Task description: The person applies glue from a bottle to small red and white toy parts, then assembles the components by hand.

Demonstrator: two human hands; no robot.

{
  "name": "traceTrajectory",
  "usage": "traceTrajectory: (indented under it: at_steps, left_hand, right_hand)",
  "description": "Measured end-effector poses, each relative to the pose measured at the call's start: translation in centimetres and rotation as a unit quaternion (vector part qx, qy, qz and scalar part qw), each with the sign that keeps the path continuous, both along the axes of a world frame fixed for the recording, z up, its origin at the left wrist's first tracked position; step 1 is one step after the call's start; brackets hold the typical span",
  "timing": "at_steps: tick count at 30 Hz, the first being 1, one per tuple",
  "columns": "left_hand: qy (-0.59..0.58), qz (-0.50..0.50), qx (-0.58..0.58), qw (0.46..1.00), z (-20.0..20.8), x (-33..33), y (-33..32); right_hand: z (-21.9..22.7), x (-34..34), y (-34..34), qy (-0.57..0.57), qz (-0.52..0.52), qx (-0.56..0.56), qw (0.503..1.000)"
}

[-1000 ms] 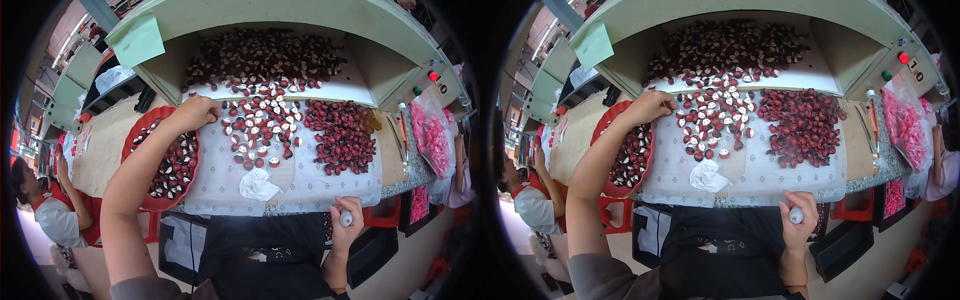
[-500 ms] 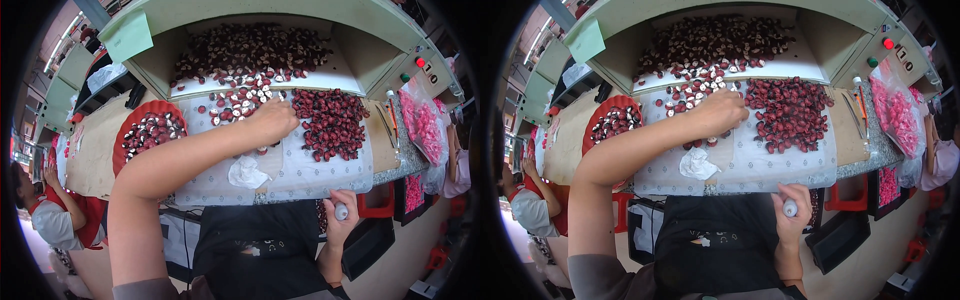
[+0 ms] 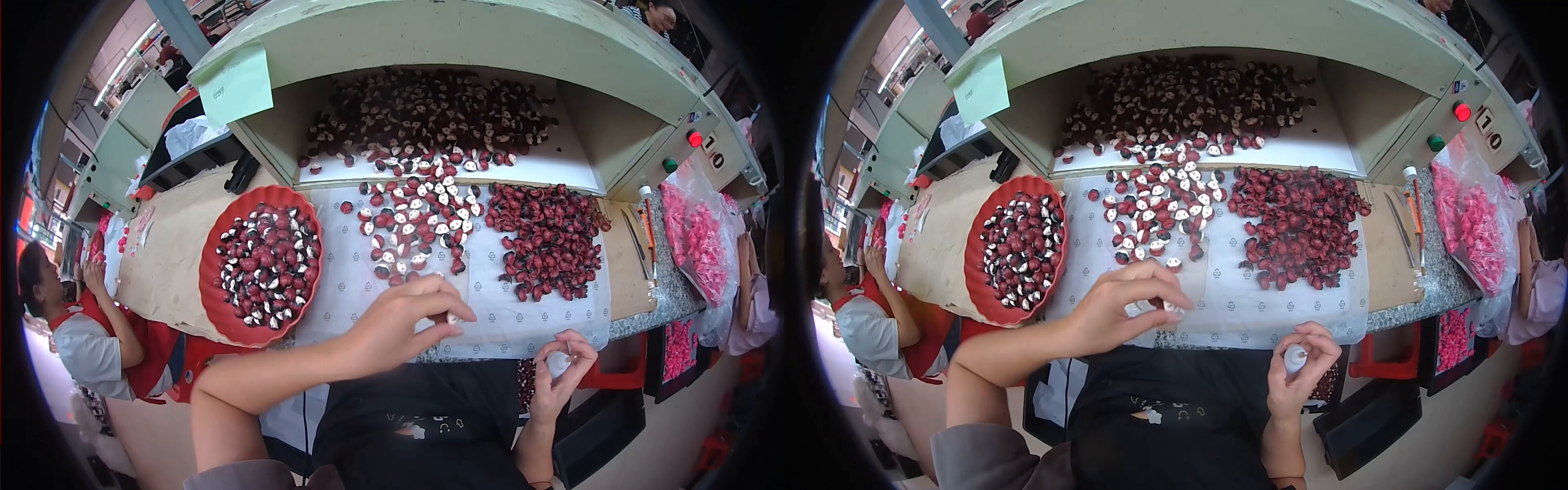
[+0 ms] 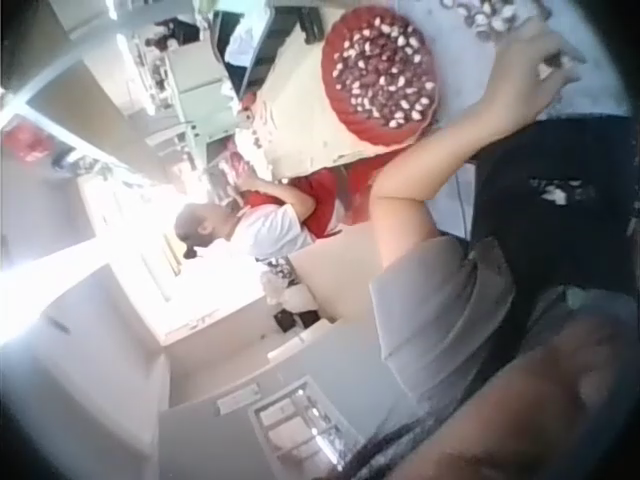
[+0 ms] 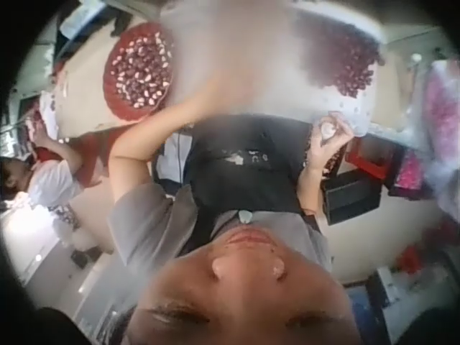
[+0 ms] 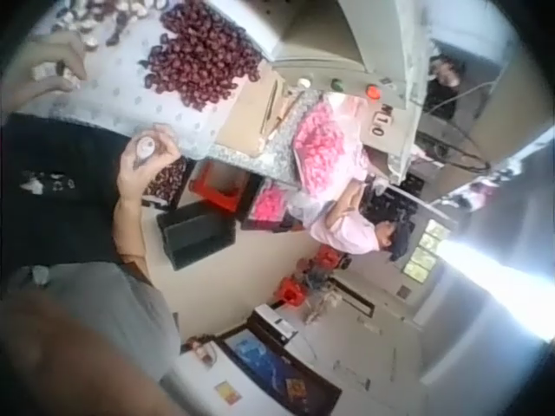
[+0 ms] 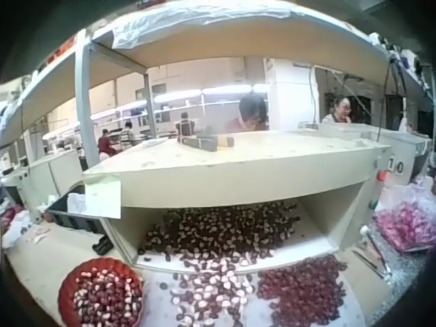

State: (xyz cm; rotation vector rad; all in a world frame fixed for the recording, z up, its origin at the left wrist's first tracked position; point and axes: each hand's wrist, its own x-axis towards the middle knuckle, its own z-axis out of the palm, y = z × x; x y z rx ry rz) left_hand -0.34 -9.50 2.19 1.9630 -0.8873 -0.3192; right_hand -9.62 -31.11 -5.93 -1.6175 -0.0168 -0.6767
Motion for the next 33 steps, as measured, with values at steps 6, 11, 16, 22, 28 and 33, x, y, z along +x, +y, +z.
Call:
traceTrajectory:
  at_steps: [6, 11, 16, 22, 28, 33]
  left_hand:
    - [0.401, 0.085, -0.282, 0.868, -4.7, -2.1, -1.5]
    - [0.448, 0.059, -0.389, 0.803, -7.1, -2.4, -3.3]
    - [0.467, 0.066, -0.418, 0.777, -7.1, -2.2, -3.2]
    - [0.469, 0.079, -0.427, 0.769, -7.2, -1.9, -1.8]
    - [0.469, 0.114, -0.447, 0.753, -6.5, -1.1, -0.2]
    - [0.432, 0.086, -0.494, 0.750, -6.7, -0.3, 0.7]
  right_hand:
    - [0.7, 0.2, 0.3, 0.026, 0.063, 0.067, 0.995]
    - [1.5, 0.3, 1.1, 0.054, 0.057, 0.055, 0.995]
    - [1.6, 1.0, 2.0, 0.070, 0.054, 0.049, 0.995]
    - [1.8, 2.4, 3.1, 0.076, 0.081, 0.026, 0.994]
    - [2.6, 5.1, 3.1, 0.117, 0.046, -0.111, 0.986]
    - [4.7, 9.4, 2.0, 0.115, 0.074, -0.178, 0.974]
